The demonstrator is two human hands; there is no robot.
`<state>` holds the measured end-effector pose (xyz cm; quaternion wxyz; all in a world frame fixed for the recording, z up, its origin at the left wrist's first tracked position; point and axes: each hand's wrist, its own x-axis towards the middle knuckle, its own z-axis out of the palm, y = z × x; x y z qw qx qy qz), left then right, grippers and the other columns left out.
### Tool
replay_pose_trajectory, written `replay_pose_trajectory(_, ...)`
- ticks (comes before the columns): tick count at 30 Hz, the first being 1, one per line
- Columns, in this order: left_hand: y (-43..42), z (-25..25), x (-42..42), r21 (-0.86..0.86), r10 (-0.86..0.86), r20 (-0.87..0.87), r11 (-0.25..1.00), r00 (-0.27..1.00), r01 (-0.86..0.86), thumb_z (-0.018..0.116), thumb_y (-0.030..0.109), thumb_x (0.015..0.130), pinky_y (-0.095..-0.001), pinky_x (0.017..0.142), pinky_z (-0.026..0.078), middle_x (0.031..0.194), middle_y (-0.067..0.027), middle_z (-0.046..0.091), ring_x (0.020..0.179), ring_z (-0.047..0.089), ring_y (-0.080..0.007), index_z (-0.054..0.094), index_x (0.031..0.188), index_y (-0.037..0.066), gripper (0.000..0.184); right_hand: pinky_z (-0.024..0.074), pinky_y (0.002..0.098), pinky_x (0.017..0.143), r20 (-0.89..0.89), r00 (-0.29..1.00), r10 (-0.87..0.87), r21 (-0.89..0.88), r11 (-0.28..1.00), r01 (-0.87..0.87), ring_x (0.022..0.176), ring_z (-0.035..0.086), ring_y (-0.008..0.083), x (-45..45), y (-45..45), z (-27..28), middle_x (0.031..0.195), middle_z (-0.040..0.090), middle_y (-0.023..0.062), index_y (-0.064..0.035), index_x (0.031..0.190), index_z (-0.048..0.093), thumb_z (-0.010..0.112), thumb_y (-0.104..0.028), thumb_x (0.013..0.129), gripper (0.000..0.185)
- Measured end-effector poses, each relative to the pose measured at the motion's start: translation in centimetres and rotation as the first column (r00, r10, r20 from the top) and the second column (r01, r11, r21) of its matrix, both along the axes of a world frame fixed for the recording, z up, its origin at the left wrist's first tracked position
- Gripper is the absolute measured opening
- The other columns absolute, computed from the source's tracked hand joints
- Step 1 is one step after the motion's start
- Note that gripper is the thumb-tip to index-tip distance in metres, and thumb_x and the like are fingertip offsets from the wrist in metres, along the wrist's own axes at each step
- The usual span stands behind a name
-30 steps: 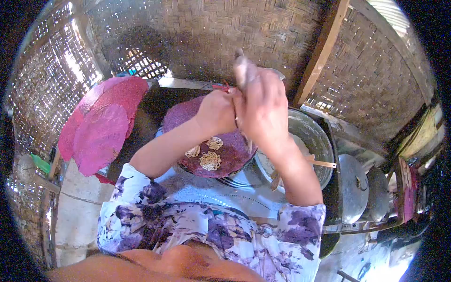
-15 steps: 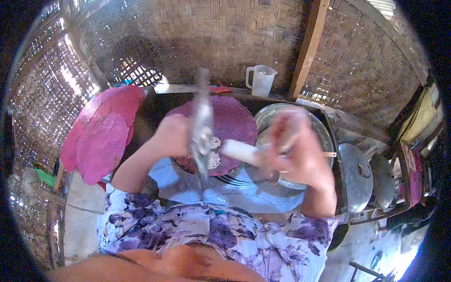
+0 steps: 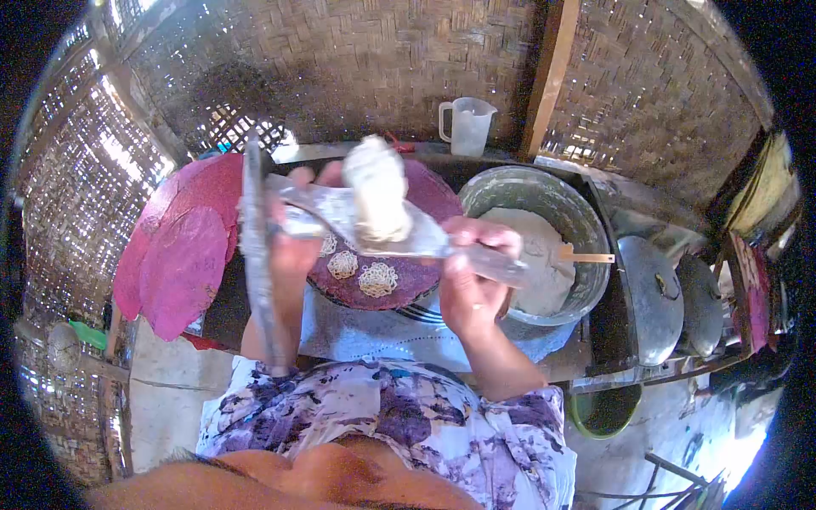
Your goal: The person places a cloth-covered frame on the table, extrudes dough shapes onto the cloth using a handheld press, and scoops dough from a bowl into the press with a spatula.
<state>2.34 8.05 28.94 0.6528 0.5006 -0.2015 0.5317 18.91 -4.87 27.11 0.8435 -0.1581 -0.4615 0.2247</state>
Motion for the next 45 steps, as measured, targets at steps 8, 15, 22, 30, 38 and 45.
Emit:
replay_pose_trajectory(8, -0.1, -2.7, -8.6, -0.231, 0.236, 0.06, 0.948, 0.97, -0.217, 0.066, 0.032, 0.074, -0.0483, 0.098, 0.03, 0.106, -0.0037, 0.044, 0.115, 0.038, -0.0275, 0.051, 0.082, 0.019, 0.022, 0.0468, 0.038, 0.075, 0.879, 0.195, 0.435, -0.35, 0.312, 0.883, 0.091, 0.055, 0.0329, 14.4, 1.7, -10.1, 0.096, 0.054, 0.0177, -0.0058, 0.096, 0.056, 0.063, -0.022, 0.073, 0.029)
replay_pose_trajectory(15, 1.5, -4.5, -11.8, -0.418, 0.202, 0.138, 0.899, 0.97, -0.128, 0.061, 0.034, 0.078, -0.0489, 0.098, 0.029, 0.107, -0.0064, 0.046, 0.113, 0.038, -0.0262, 0.057, 0.091, 0.017, 0.022, 0.0459, 0.0419, 0.07, 0.759, 0.059, 0.648, -0.126, 0.057, 0.99, 0.087, 0.056, 0.0348, 21.4, 0.1, -16.1, 0.089, 0.057, 0.02, 0.0019, 0.1, 0.047, 0.056, -0.009, 0.073, 0.031)
replay_pose_trajectory(22, 1.6, -5.0, -14.4, -0.372, 0.154, 0.192, 0.925, 0.969, -0.073, 0.056, 0.029, 0.082, -0.0461, 0.094, 0.036, 0.113, -0.0131, 0.052, 0.108, 0.047, -0.0298, 0.057, 0.094, 0.008, 0.025, 0.0473, 0.0411, 0.069, 0.771, -0.1, 0.628, -0.09, 0.262, 0.961, 0.083, 0.058, 0.0335, 23.6, -3.9, -13.2, 0.084, 0.059, 0.0194, -0.0007, 0.089, 0.052, 0.054, 0.0, 0.07, 0.019)
replay_pose_trajectory(30, 1.6, -5.5, -17.1, -0.349, 0.182, 0.156, 0.93, 0.971, -0.118, 0.054, 0.032, 0.083, -0.0434, 0.093, 0.037, 0.113, -0.0152, 0.05, 0.107, 0.047, -0.0289, 0.055, 0.099, 0.006, 0.03, 0.0477, 0.0403, 0.067, 0.745, -0.121, 0.656, -0.055, 0.24, 0.969, 0.079, 0.06, 0.0311, 23.4, -6.9, -5.3, 0.084, 0.061, 0.015, -0.0072, 0.094, 0.056, 0.051, -0.005, 0.071, 0.024)
replay_pose_trajectory(38, 2.3, -7.3, -18.6, -0.437, 0.207, 0.164, 0.892, 0.965, -0.117, 0.057, 0.03, 0.082, -0.0508, 0.093, 0.033, 0.115, -0.009, 0.046, 0.113, 0.041, -0.0289, 0.056, 0.098, 0.01, 0.025, 0.0478, 0.0412, 0.068, 0.633, -0.108, 0.767, -0.078, 0.202, 0.976, 0.077, 0.06, 0.0294, 23.3, -4.9, -9.0, 0.085, 0.061, 0.0145, -0.0136, 0.095, 0.062, 0.055, -0.009, 0.064, 0.033)
replay_pose_trajectory(45, 0.4, -7.3, -19.5, -0.528, 0.439, -0.014, 0.76, 0.899, -0.379, 0.054, 0.017, 0.082, -0.0561, 0.097, 0.024, 0.122, -0.011, 0.041, 0.119, 0.033, -0.0298, 0.056, 0.102, 0.012, 0.021, 0.0481, 0.0397, 0.071, 0.606, -0.006, 0.796, -0.201, 0.161, 0.966, 0.082, 0.06, 0.0305, 22.3, -3.4, -12.0, 0.082, 0.061, 0.0161, -0.007, 0.083, 0.064, 0.057, -0.013, 0.063, 0.023)
